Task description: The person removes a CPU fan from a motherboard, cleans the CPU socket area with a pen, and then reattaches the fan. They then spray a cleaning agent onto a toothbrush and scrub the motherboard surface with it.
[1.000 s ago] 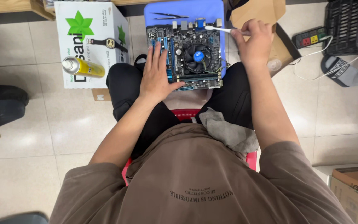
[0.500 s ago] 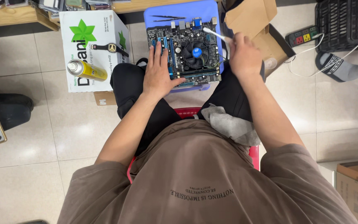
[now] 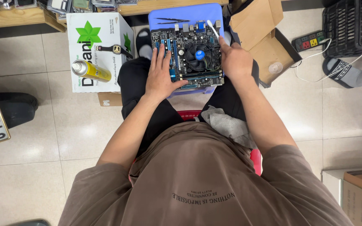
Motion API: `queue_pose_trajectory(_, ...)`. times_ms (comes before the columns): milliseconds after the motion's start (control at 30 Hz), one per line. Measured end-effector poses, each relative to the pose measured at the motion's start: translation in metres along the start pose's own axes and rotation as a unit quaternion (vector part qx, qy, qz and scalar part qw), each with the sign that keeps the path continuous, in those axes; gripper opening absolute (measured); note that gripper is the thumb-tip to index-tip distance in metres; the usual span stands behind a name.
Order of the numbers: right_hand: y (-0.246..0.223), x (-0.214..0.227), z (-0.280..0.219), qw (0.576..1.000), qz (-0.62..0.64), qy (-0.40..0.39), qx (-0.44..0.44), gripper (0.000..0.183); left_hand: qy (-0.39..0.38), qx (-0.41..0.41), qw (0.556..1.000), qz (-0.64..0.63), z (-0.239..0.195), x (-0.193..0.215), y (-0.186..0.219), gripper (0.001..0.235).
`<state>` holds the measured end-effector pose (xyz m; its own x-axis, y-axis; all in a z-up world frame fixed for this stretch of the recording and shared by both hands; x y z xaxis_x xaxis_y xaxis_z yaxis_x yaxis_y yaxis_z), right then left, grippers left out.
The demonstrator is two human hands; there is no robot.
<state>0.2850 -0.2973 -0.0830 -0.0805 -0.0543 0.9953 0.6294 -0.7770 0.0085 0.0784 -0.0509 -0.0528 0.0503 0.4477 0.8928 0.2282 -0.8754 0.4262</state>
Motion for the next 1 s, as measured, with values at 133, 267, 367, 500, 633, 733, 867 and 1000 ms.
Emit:
queue_pose_trajectory(133,0.009,0.008,-0.004,0.991,0.112,-0.068,0.019,0.048,0.013,-0.007,0.999,-0.031,-0.004,0.002,0.0,0.127)
queue_pose_trajectory(267,0.016,0.032,-0.024,0.987,0.127,-0.102,0.002,0.044,0.02,-0.005,0.998,-0.066,-0.005,0.005,-0.001,0.124)
queue_pose_trajectory(367,0.015,0.043,-0.035,0.982,0.153,-0.112,-0.018,0.046,0.01,0.0,0.997,-0.074,-0.004,0.002,-0.001,0.126)
queue_pose_trajectory(500,0.008,0.032,-0.016,0.985,0.155,-0.081,-0.009,0.043,0.01,-0.002,0.997,-0.082,-0.003,0.0,-0.003,0.126)
queue_pose_trajectory(633,0.007,0.023,0.001,0.985,0.161,-0.061,0.01,0.042,0.016,-0.006,0.997,-0.076,-0.001,-0.002,-0.004,0.126)
queue_pose_trajectory(733,0.017,0.037,-0.012,0.987,0.145,-0.073,-0.005,0.042,0.01,-0.005,0.997,-0.078,-0.003,0.005,0.001,0.124)
queue_pose_trajectory(867,0.026,0.04,-0.039,0.981,0.164,-0.101,0.007,0.044,0.011,-0.01,0.996,-0.085,-0.003,0.006,0.001,0.125)
queue_pose_trajectory(1000,0.021,0.044,-0.034,0.985,0.15,-0.088,-0.004,0.043,0.015,-0.005,0.996,-0.087,-0.003,0.001,0.0,0.126)
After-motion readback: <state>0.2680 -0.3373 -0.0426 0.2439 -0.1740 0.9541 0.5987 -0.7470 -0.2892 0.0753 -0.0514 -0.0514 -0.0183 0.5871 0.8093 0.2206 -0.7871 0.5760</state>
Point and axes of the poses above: each hand's wrist, its own z-axis towards the middle knuckle, its own x-axis out of the back of the hand, y = z × x, the point moved 3 cm from there along z, towards the middle knuckle, and after that the axes turned 5 degrees about -y, right-handed, at the moved point
